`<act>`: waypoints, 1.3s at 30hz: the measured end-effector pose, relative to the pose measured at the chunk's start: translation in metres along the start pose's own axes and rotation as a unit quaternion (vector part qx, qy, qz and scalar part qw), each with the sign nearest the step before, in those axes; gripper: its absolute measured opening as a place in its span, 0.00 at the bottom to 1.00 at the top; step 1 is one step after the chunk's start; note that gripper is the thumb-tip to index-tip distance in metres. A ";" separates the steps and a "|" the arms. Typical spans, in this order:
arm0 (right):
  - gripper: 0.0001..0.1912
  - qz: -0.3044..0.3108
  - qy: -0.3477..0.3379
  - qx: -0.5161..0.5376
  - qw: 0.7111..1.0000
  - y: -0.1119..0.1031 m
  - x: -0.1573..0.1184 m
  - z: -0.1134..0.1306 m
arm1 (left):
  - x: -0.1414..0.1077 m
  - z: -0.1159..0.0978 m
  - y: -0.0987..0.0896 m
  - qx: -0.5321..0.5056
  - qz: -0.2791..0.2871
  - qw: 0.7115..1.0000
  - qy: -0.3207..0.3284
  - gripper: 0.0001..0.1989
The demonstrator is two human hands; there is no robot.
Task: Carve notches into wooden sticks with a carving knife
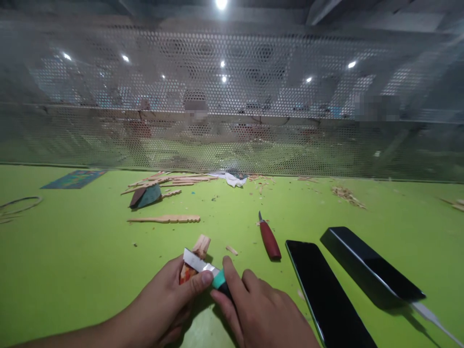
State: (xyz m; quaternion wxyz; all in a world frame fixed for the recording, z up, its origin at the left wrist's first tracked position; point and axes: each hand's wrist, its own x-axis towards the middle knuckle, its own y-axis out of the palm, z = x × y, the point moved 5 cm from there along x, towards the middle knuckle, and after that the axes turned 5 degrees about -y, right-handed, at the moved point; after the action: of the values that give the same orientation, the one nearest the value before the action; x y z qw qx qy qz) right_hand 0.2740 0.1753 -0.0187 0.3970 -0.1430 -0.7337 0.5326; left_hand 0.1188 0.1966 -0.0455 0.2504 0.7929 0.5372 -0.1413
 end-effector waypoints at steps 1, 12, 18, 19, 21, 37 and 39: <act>0.23 0.003 -0.001 -0.011 1.000 0.001 0.000 0.001 | 0.000 0.001 0.000 -0.001 0.000 1.000 0.002 0.27; 0.25 -0.029 0.085 -0.040 0.995 -0.002 0.005 -0.027 | -0.001 -0.009 0.003 -0.023 -0.006 1.000 0.020 0.19; 0.25 -0.026 0.080 0.028 0.996 -0.003 0.007 -0.041 | -0.001 -0.006 -0.001 -0.001 0.037 0.999 0.032 0.23; 0.24 -0.018 0.088 0.047 0.995 -0.002 0.007 -0.045 | 0.000 -0.005 -0.002 0.001 0.044 0.998 0.038 0.23; 0.22 0.004 0.096 0.084 0.992 -0.001 0.008 -0.051 | 0.001 -0.004 -0.004 0.003 0.052 0.997 0.056 0.23; 0.14 0.184 0.074 0.289 0.936 0.001 0.010 -0.034 | 0.002 -0.002 -0.010 0.033 0.080 0.995 0.052 0.22; 0.15 0.200 0.065 0.282 0.936 0.002 0.010 -0.033 | 0.004 -0.001 -0.010 0.033 0.094 0.993 0.061 0.21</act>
State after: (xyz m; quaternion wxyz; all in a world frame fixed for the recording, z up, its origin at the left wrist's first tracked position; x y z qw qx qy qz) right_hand 0.2917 0.2043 -0.0126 0.3530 -0.2037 -0.4822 0.7755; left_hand 0.1109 0.2034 -0.0488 0.2026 0.8552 0.4693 -0.0859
